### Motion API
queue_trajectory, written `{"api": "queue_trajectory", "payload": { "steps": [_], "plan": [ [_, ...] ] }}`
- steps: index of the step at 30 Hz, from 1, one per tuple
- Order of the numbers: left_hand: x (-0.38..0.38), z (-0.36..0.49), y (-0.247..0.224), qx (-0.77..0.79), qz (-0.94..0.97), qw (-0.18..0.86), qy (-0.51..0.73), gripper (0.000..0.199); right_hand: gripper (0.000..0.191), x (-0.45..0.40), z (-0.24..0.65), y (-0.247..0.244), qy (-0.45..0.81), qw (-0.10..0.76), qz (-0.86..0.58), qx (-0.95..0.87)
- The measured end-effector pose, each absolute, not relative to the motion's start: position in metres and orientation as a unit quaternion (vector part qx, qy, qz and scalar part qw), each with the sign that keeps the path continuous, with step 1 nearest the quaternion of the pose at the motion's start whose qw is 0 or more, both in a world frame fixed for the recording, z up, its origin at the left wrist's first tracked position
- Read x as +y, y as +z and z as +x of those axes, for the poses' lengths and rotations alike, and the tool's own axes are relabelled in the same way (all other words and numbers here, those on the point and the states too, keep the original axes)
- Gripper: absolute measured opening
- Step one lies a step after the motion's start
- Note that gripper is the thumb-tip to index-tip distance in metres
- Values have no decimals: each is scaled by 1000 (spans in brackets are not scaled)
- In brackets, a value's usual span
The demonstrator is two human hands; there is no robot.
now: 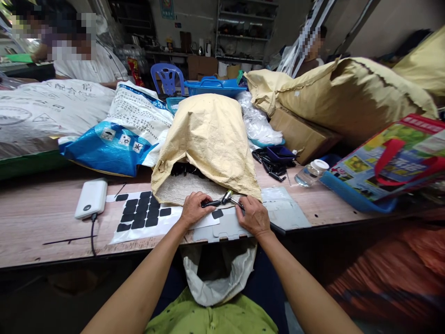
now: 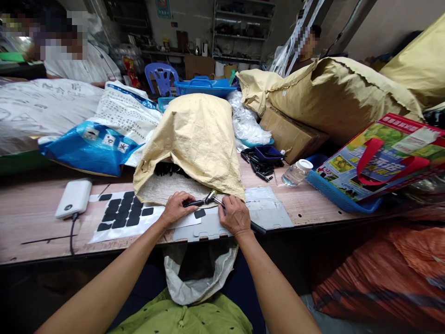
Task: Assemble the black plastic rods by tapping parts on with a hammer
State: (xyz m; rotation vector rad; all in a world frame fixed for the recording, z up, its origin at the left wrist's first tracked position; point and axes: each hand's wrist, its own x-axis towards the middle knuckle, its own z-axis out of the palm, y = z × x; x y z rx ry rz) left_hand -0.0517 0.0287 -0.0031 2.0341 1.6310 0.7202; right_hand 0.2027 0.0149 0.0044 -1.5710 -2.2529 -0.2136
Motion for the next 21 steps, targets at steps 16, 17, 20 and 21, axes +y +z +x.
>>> {"api": "queue_trajectory", "payload": {
  "steps": [16,17,20,21],
  "plan": [
    [29,-52,-2,588,735,220,257,23,15,15,203,5,-77,184,-563,-802],
    [29,-53,-2,588,735,219,258,23,15,15,203,5,-77,183,-563,-802],
    [29,-53,-2,585,735,219,263,22,16,15,203,5,-74,183,-562,-803],
    [29,-53,-3,585,735,220,263,22,16,15,203,5,-73,183,-563,-803]
  ]
}}
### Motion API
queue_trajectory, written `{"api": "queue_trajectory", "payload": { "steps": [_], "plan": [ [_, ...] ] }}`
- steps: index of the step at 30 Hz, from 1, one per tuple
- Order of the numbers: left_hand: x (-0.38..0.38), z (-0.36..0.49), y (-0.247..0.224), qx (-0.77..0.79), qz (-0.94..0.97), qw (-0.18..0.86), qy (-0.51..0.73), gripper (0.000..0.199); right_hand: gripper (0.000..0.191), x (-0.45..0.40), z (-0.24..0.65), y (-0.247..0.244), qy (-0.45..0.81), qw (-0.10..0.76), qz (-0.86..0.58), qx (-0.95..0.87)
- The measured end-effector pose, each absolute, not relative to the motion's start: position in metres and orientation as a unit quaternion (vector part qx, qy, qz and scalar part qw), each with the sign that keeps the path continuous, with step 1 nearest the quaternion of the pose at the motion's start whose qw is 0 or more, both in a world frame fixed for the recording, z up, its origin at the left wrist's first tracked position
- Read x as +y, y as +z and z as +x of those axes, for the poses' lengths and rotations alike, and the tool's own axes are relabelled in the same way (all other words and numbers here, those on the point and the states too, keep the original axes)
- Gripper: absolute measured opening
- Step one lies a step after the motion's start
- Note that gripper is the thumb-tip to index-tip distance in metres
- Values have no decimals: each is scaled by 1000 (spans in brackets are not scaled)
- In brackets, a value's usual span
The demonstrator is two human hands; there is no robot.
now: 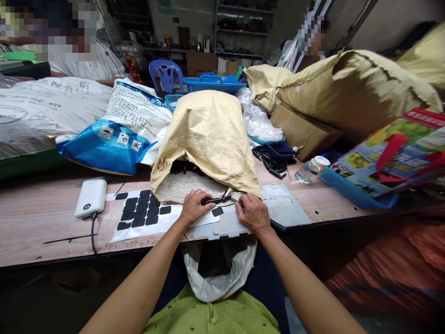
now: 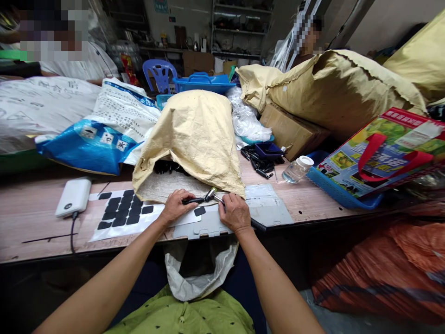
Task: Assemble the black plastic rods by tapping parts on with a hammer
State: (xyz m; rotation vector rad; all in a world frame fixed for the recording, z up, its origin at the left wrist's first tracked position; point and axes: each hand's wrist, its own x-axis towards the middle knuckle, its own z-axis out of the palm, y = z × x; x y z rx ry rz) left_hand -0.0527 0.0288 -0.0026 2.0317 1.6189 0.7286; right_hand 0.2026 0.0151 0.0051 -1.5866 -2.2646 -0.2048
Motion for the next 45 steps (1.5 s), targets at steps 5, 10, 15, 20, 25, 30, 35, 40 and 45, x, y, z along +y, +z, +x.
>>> {"api": "queue_trajectory", "payload": {
  "steps": [5,10,15,20,25,30,35,40,45],
  "plan": [
    [29,-53,-4,588,731,225,264,21,18,15,203,4,-71,179,-565,-802],
    [29,-53,-4,590,728,221,268,21,17,16,203,3,-68,179,-565,-803],
    [29,-53,-4,589,729,225,265,22,16,16,203,2,-66,181,-564,-803],
    [29,-52,-2,591,727,227,265,21,16,16,203,3,-70,179,-565,-802],
    [28,-52,-1,593,726,224,265,20,16,16,203,4,-73,182,-564,-802],
    [29,-52,-2,593,727,225,262,20,15,16,203,3,-79,189,-558,-804],
    [29,-52,-3,594,728,226,259,21,14,16,203,3,-82,192,-557,-804],
    [29,-52,-1,595,726,227,262,20,14,16,203,3,-83,192,-556,-804],
    [29,-51,-1,594,727,225,261,20,16,16,202,3,-85,193,-555,-805]
  ]
}}
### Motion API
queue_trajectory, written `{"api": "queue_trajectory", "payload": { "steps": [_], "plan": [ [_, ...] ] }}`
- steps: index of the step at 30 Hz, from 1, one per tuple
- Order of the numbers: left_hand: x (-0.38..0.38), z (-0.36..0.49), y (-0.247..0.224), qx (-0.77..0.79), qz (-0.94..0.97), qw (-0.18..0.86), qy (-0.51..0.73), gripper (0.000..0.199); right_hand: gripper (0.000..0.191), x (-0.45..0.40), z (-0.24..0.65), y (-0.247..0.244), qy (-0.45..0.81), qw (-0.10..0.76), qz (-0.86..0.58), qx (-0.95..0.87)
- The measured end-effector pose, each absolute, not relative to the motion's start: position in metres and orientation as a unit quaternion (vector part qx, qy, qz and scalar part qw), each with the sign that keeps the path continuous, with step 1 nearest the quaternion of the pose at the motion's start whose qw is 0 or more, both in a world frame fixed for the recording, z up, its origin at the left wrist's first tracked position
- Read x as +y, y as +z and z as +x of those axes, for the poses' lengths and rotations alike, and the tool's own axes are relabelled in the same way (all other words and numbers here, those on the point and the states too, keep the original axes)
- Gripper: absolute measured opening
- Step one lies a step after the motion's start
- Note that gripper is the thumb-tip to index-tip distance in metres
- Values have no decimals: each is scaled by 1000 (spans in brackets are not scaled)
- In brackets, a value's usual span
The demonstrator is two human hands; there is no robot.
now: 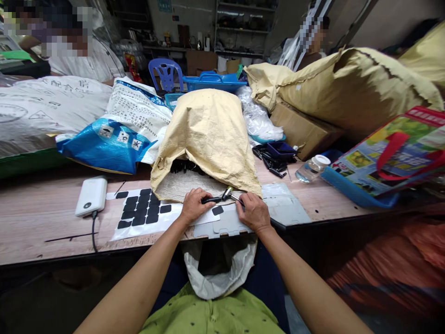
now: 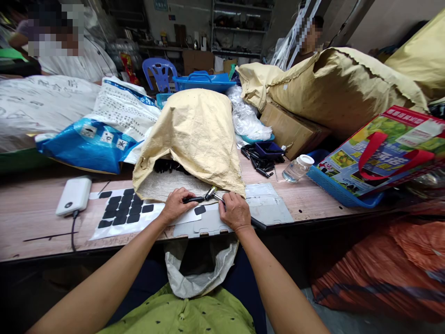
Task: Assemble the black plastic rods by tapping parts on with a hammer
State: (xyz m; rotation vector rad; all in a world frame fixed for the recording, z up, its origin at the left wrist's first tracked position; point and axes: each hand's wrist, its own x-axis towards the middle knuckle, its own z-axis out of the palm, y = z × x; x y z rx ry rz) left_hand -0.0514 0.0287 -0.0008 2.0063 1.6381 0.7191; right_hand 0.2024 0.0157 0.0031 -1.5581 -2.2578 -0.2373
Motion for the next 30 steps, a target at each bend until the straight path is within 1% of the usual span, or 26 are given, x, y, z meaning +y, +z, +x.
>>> {"api": "queue_trajectory", "payload": {
  "steps": [30],
  "plan": [
    [29,-51,-3,592,730,218,264,21,14,16,203,3,-84,201,-555,-803]
  ]
}}
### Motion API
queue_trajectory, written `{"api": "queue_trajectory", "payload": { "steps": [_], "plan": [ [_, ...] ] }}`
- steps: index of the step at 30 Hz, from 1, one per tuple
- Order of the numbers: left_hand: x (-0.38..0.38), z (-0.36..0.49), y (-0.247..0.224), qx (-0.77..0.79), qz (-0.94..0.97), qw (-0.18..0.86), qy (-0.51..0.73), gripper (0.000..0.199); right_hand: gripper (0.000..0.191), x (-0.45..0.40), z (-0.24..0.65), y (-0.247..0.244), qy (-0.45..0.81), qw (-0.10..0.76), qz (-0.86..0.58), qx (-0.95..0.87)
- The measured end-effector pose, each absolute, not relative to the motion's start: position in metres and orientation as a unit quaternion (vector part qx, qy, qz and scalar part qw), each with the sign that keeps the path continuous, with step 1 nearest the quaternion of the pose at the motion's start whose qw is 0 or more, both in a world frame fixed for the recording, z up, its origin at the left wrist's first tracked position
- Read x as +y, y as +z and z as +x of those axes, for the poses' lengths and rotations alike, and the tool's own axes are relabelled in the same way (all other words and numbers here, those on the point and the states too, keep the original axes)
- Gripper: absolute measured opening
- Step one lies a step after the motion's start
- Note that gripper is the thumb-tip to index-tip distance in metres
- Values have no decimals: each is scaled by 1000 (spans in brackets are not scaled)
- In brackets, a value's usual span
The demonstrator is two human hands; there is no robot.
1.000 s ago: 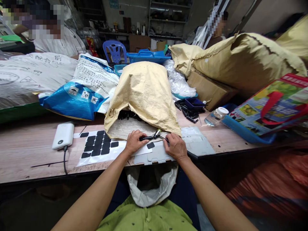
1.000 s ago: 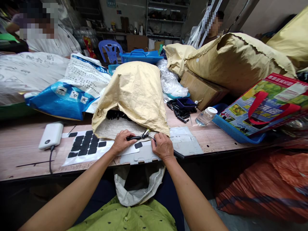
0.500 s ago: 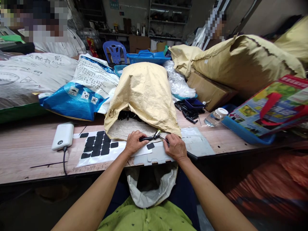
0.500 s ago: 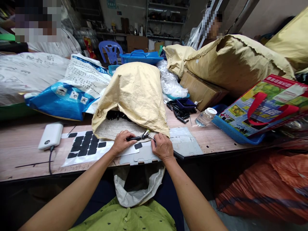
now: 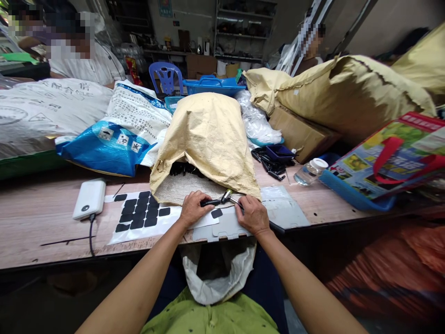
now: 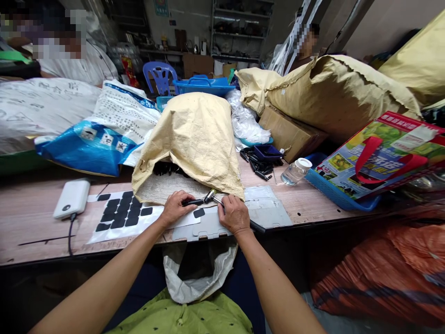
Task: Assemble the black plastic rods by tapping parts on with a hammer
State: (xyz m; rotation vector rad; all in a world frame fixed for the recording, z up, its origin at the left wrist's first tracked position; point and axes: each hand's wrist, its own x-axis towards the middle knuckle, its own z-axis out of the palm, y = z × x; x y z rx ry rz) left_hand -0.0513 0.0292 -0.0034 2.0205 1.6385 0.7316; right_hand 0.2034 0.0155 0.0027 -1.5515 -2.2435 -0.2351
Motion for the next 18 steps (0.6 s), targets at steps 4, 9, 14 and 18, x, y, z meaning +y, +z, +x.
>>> {"api": "queue_trajectory", "payload": {
  "steps": [4,9,14,18],
  "plan": [
    [29,-51,-4,591,728,220,268,22,13,15,203,3,-80,203,-555,-803],
    [30,-51,-4,592,732,218,259,21,13,15,203,4,-78,207,-556,-802],
    [30,-52,-5,591,733,219,257,21,13,15,203,5,-79,202,-557,-802],
    [30,-52,-5,591,731,222,258,22,14,15,203,4,-82,200,-556,-803]
  ]
}}
